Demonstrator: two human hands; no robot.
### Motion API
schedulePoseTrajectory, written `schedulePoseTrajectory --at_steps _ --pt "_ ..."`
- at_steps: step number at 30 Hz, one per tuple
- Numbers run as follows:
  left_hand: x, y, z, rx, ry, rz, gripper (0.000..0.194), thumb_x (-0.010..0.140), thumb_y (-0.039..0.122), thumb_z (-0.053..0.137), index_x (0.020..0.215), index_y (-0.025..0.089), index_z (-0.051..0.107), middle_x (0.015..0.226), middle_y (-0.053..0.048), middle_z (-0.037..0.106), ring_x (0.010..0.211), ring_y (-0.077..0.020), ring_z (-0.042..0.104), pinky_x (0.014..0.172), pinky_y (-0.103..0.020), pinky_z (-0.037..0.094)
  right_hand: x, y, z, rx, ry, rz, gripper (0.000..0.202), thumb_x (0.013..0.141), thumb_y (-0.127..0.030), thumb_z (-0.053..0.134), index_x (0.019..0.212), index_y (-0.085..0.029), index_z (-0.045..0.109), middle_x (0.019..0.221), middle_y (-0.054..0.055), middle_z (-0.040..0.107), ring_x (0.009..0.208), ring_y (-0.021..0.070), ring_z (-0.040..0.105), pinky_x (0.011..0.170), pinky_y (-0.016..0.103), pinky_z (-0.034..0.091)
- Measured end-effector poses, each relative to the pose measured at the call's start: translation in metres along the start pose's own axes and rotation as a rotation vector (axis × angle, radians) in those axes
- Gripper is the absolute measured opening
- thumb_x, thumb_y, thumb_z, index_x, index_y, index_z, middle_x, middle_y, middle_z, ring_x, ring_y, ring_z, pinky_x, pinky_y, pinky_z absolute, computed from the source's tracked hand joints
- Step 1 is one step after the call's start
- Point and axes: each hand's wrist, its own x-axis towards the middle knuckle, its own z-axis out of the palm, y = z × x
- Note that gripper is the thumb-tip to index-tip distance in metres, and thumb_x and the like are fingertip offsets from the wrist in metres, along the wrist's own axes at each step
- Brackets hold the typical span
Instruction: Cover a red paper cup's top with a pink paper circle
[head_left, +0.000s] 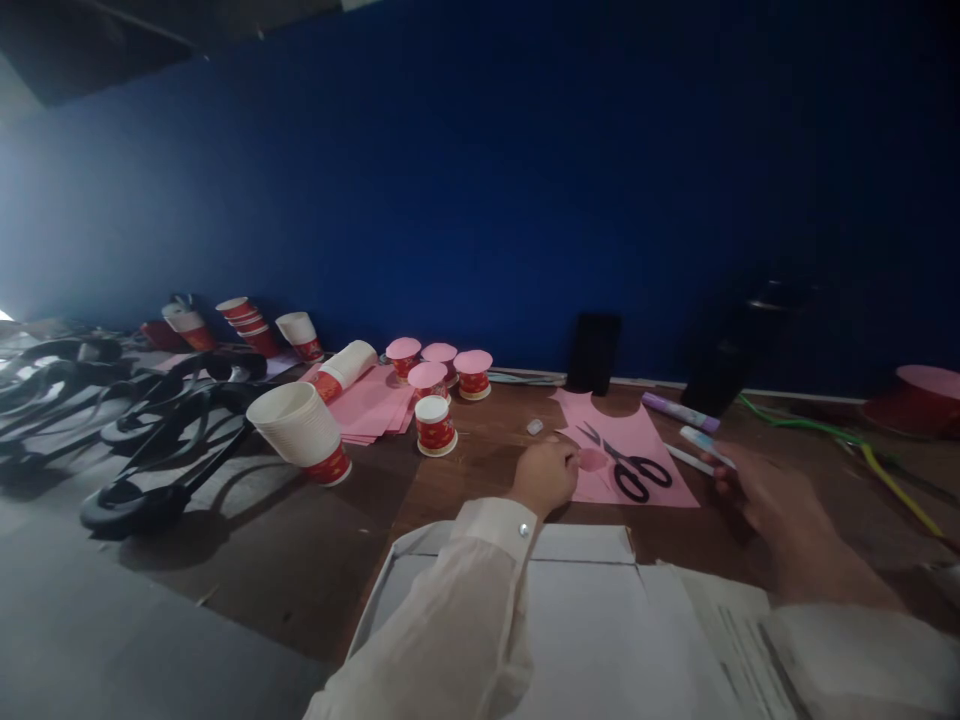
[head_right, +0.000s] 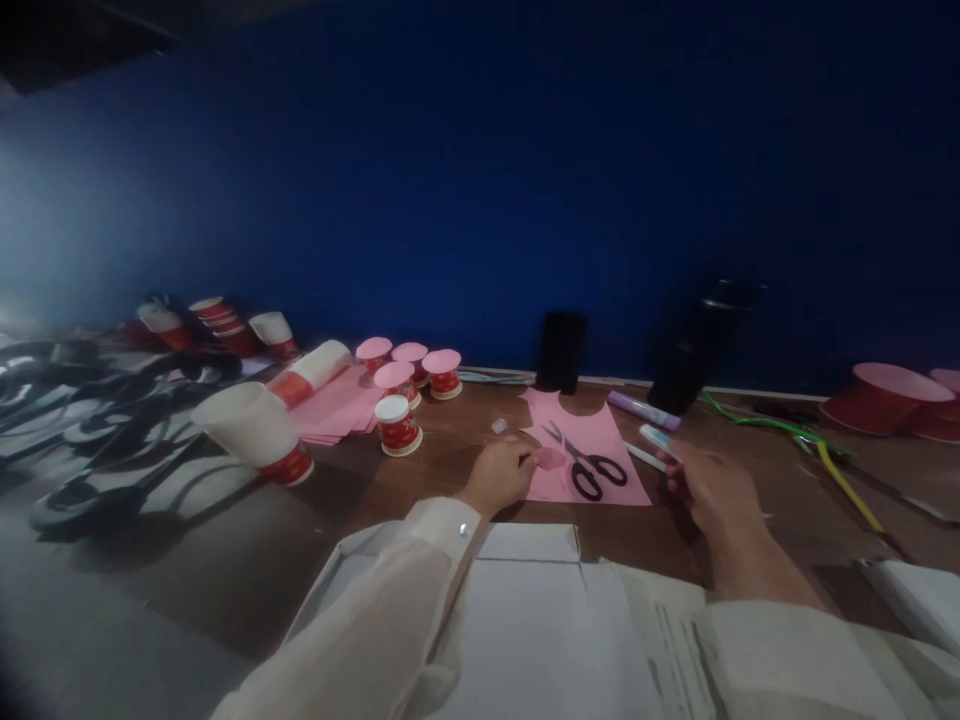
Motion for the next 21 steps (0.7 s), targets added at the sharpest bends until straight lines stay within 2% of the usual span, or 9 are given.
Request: schedulePoseTrajectory --at_steps 4,8,12,16,18,21 --pt "-0.001 0.002 -0.002 0.02 -0.02 -0.021 0.027 0.094 0.023 0.05 0.093 0.018 0.076 0.106 -0.008 0.074 0.098 -0.0207 0.068 0.092 -0.03 0.052 -0.008 -0.015 -0.008 -0.256 -0.011 0.097 0.019 0.071 -0.036 0.068 0.069 -0.018 0.071 0.059 0.011 0.065 0.053 0.0231 0.057 0.057 0.04 0.041" --pt "-0.001 0.002 -0.003 0.011 -0.015 -0.013 0.027 0.094 0.024 0.05 0.095 0.019 0.076 0.106 -0.008 0.074 0.099 -0.0207 0.068 0.093 -0.03 0.052 -0.01 -0.023 -0.012 -0.454 -0.034 0.031 0.023 0.072 -0.041 0.069 0.071 -0.019 0.074 0.057 0.01 0.066 0.061 0.0287 0.06 0.064 0.042 0.039" --pt "-0.001 0.002 -0.003 0.009 -0.014 -0.01 0.026 0.094 0.024 0.051 0.097 0.018 0.076 0.109 -0.008 0.074 0.101 -0.0211 0.067 0.093 -0.03 0.052 -0.008 -0.019 -0.011 -0.542 -0.058 -0.026 0.027 0.074 -0.043 0.064 0.079 -0.019 0.076 0.057 0.009 0.066 0.061 0.0285 0.06 0.065 0.041 0.039" --pt "-0.002 0.0 -0.001 0.027 -0.006 0.007 0.027 0.094 0.024 0.05 0.095 0.018 0.076 0.105 -0.009 0.074 0.098 -0.0211 0.067 0.09 -0.03 0.052 -0.003 -0.012 -0.008 -0.581 -0.069 -0.06 0.02 0.072 -0.038 0.065 0.074 -0.021 0.075 0.055 0.007 0.062 0.056 0.0259 0.056 0.064 0.039 0.039" --pt "-0.002 -0.001 0.0 0.033 -0.002 0.023 0.028 0.095 0.025 0.049 0.095 0.017 0.075 0.104 -0.009 0.074 0.097 -0.0215 0.067 0.089 -0.031 0.052 -0.002 -0.01 -0.007 -0.605 -0.037 -0.089 0.017 0.071 -0.036 0.066 0.073 -0.021 0.074 0.059 0.008 0.062 0.056 0.0251 0.054 0.062 0.039 0.038" --pt "-0.003 -0.001 0.0 0.033 -0.002 0.053 0.028 0.096 0.025 0.048 0.094 0.017 0.075 0.103 -0.009 0.073 0.098 -0.022 0.066 0.089 -0.032 0.052 -0.007 -0.014 -0.004 -0.619 0.076 -0.217 0.029 0.073 -0.04 0.066 0.092 -0.02 0.076 0.078 0.015 0.069 0.065 0.0276 0.058 0.061 0.039 0.037"
